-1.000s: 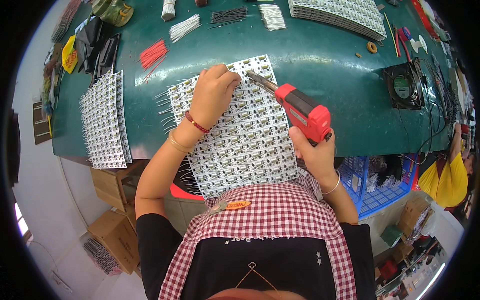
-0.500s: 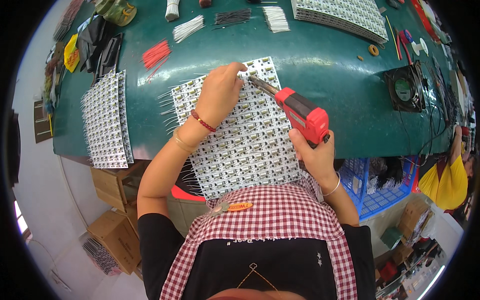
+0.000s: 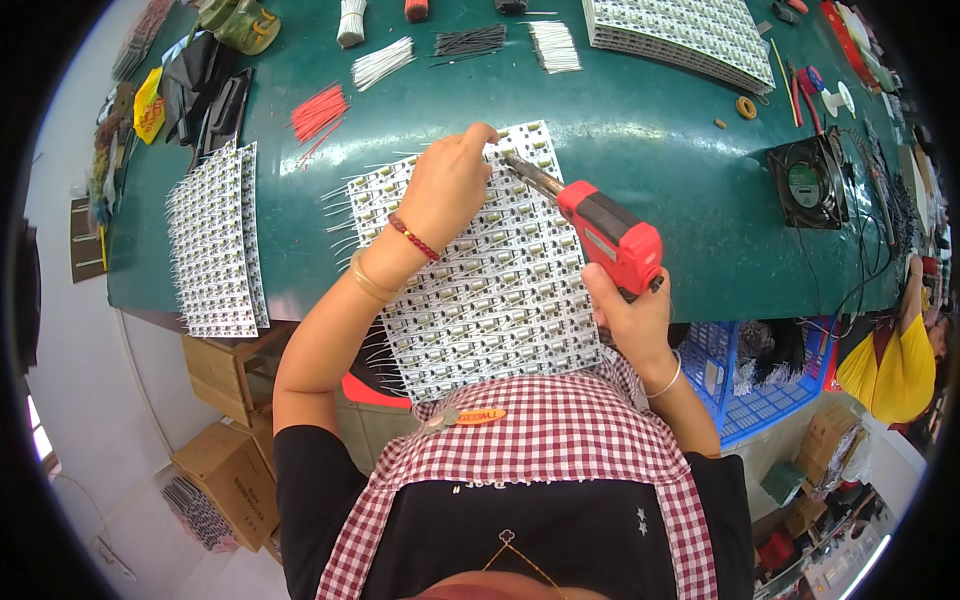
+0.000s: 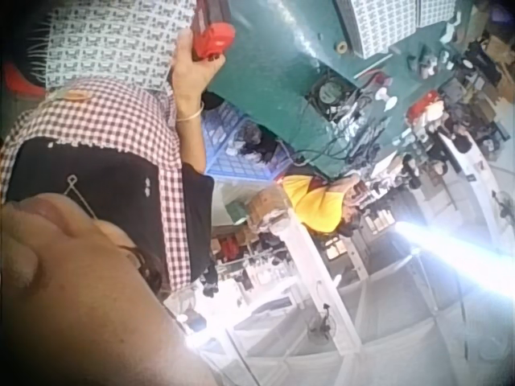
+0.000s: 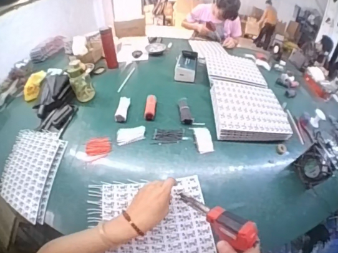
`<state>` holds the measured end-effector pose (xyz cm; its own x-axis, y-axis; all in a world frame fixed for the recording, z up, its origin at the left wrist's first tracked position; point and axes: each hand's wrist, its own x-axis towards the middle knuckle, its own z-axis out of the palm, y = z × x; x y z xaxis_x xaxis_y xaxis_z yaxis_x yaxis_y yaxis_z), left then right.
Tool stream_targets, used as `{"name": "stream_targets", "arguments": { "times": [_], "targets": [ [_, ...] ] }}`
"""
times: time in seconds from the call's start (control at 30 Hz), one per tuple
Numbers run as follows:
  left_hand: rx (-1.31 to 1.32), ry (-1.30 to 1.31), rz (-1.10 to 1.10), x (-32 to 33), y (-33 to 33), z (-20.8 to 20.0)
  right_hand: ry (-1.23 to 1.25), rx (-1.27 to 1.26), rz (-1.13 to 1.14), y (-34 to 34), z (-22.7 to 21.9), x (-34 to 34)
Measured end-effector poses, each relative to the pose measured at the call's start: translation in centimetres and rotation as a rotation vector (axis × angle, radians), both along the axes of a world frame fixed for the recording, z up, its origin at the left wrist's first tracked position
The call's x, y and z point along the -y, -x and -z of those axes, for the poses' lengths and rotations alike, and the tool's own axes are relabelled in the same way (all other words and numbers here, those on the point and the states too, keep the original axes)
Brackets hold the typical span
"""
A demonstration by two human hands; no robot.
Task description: The person solders components and wires onto a circuit board using a soldering iron.
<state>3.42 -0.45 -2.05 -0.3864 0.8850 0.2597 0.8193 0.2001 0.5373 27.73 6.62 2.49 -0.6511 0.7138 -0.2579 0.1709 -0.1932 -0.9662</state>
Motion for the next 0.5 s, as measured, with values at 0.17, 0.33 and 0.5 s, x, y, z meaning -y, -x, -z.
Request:
{"name": "stream_targets", "arguments": {
  "times": [0.17,0.33,0.5],
  "targets": [
    [0.002,0.021,0.001,-0.27,0.13,-0.39,-0.044,0.12,-0.03,0.21,0.27,-0.03],
    [0.017,0.07,-0.014,-0.67,0.31,-0.58,-0.012,0.059,0.007,0.27,0.14,0.35],
    [0.032,0.084,-0.005,-0.92,0.34,-1.0,-0.026,-0.014,0.04,-0.12,-0.04,0.01]
  ]
}}
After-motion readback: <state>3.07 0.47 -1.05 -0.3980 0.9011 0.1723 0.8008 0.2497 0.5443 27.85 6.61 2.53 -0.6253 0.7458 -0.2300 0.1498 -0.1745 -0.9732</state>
